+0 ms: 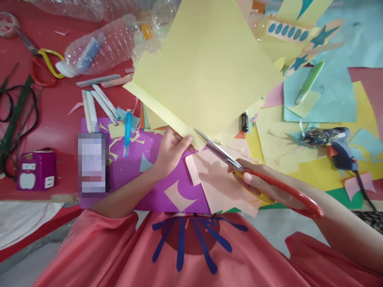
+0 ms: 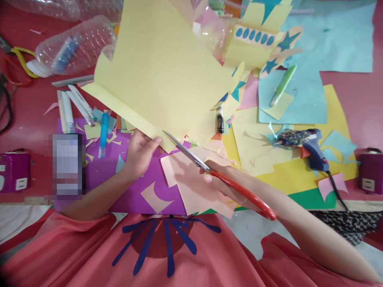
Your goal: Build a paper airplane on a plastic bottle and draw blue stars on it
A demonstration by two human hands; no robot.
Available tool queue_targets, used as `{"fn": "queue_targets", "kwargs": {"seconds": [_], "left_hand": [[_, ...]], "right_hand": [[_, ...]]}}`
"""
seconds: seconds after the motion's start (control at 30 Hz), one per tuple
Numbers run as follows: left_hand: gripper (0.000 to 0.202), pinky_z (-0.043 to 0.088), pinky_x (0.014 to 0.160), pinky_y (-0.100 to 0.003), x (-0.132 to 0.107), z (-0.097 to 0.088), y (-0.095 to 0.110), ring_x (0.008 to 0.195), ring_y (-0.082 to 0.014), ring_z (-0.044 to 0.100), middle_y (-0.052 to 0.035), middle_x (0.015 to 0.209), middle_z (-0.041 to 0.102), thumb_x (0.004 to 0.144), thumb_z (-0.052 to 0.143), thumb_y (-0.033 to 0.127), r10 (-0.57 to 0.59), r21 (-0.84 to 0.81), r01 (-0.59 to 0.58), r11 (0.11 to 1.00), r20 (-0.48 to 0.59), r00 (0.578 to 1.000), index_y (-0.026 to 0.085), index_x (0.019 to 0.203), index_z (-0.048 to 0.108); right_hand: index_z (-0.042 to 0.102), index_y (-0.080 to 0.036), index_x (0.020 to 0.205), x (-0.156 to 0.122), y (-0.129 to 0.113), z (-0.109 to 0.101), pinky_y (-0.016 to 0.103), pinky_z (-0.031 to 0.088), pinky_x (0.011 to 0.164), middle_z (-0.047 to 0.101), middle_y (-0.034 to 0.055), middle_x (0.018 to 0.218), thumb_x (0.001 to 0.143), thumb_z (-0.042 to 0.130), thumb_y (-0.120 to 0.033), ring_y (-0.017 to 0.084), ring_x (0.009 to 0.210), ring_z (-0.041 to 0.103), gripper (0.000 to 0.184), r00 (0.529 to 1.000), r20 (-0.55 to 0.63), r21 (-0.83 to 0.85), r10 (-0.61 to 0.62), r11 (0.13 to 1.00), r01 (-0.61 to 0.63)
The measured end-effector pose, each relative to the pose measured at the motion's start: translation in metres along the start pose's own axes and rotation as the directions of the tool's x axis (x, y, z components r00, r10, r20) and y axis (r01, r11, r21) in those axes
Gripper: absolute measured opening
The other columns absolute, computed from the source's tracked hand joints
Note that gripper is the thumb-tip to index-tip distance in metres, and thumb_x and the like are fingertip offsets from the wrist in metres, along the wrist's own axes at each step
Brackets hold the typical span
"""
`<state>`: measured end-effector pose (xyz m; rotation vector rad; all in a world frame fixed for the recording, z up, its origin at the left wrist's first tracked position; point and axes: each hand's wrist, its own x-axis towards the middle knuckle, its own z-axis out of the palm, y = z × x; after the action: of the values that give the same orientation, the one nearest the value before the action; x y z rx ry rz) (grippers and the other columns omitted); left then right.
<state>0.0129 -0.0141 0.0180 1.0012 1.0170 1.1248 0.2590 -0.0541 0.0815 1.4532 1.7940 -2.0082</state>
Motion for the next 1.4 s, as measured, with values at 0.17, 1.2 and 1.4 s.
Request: {"fn": "queue_targets", "kwargs": {"seconds": [0.17,1.2,1.4], "left_hand": [[0.04,0.051,0.05,-0.021,-0.001,-0.001,-0.002,0.055,-0.0095,0.064,0.0052,0.069,0.065,0.079,0.077,0.046,-0.013,0.023,0.013,1.0,0.026,1.0,0.021,0.093,0.049],[0.039,0.052,0.049,-0.018,-0.001,-0.003,-0.004,0.054,-0.0073,0.065,0.0073,0.067,0.065,0.081,0.076,0.046,0.044,0.014,-0.045,0.999,0.047,0.998,0.02,0.092,0.049],[0.036,0.054,0.049,-0.018,0.0,-0.002,-0.005,0.054,-0.0077,0.066,0.0074,0.065,0.065,0.081,0.076,0.043,0.061,-0.001,-0.061,0.998,0.048,0.997,0.02,0.092,0.049]], "right_hand": [[0.054,-0.019,0.103,0.0,0.002,0.002,0.023,0.032,0.046,0.045,-0.0025,0.065,0.089,0.033,-0.076,0.009,0.05,0.038,0.062,0.999,-0.039,0.044,-0.032,0.998,0.034],[0.057,-0.019,0.101,0.004,0.004,0.008,0.025,0.032,0.05,0.047,-0.0012,0.067,0.083,0.037,-0.082,0.01,0.054,0.04,0.069,0.991,-0.129,0.065,-0.035,0.997,0.043],[0.058,-0.019,0.1,0.002,0.006,0.011,0.026,0.036,0.056,0.05,-0.0002,0.067,0.083,0.037,-0.083,0.012,0.059,0.044,0.069,0.979,-0.194,0.02,-0.062,0.998,0.067]]}}
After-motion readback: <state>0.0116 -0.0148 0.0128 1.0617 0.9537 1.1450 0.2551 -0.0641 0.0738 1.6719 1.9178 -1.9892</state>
